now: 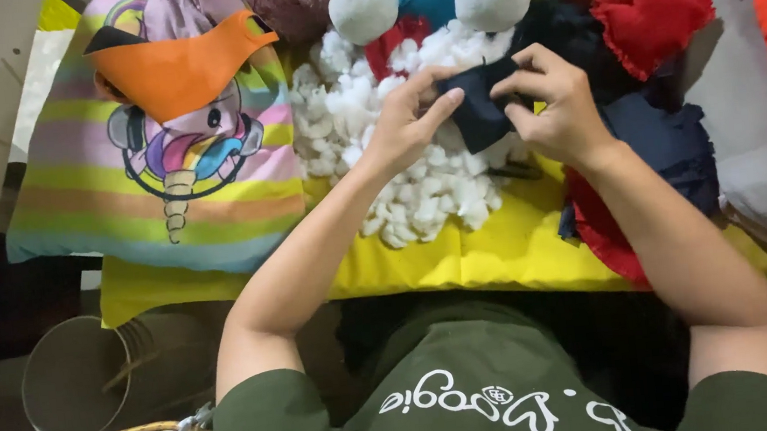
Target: Stuffing small fabric toy components with white fiberfill stuffing at a natural pace.
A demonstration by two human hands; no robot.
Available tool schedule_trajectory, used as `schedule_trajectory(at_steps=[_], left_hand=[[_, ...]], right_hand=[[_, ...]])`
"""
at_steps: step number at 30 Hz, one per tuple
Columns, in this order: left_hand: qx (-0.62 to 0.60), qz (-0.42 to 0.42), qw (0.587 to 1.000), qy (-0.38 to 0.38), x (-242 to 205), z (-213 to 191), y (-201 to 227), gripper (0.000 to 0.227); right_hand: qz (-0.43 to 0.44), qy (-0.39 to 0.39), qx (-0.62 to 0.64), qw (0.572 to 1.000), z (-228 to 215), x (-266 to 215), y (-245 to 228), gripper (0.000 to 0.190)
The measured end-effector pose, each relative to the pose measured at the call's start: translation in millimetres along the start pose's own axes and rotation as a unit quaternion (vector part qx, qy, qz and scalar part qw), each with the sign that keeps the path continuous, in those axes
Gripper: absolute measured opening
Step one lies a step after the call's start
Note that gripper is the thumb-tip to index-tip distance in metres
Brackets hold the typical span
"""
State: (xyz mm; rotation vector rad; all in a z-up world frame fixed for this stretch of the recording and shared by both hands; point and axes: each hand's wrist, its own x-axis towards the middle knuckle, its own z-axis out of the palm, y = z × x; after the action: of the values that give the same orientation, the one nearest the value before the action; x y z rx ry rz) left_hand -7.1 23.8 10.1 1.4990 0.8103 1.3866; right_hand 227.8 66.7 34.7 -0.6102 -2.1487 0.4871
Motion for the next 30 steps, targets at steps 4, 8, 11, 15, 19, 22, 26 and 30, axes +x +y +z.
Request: schedule_trajectory(at_steps=[4,8,11,15,19,22,26,30], left_hand=[[-0.045,-0.004,0.999,0.017,6.2,-5.0,-18.3,0.023],[-0.049,-0.005,0.999,0.007,3.4,3.1,-3.3,0.023],[-0.047,-0.004,0.999,0.009,7.2,13.2,15.6,0.025],[-0.018,-0.007,1.000,0.006,10.6,16.8,11.3,0.027],[0.034,-0.017,0.999,0.008,-2.1,25.5,34.8,0.037],[0.057,0.004,0.998,0.007,-3.3,21.4,19.5,0.037],[0.038,0.004,0.999,0.001,-2.7,25.4,9.6,0.038],[0.103,-0.014,0.994,0.014,-0.9,30.6,24.1,0.043]], right_hand=[[0.005,-0.004,0.036,0.999,-1.9,-2.5,-4.6,0.034],[-0.043,-0.013,0.000,0.999,5.9,-6.9,3.6,0.037],[-0.060,-0.017,-0.007,0.998,9.1,-9.4,6.9,0.030],[-0.050,-0.019,0.008,0.999,4.5,-6.8,1.9,0.024],[-0.024,-0.046,0.040,0.998,1.9,-3.4,-2.2,0.022],[-0.047,-0.027,0.013,0.998,4.0,-5.8,1.9,0.022],[-0.069,-0.014,0.010,0.997,-1.3,-2.0,-12.2,0.024],[-0.057,-0.067,0.068,0.994,-3.9,-0.2,-13.8,0.013]])
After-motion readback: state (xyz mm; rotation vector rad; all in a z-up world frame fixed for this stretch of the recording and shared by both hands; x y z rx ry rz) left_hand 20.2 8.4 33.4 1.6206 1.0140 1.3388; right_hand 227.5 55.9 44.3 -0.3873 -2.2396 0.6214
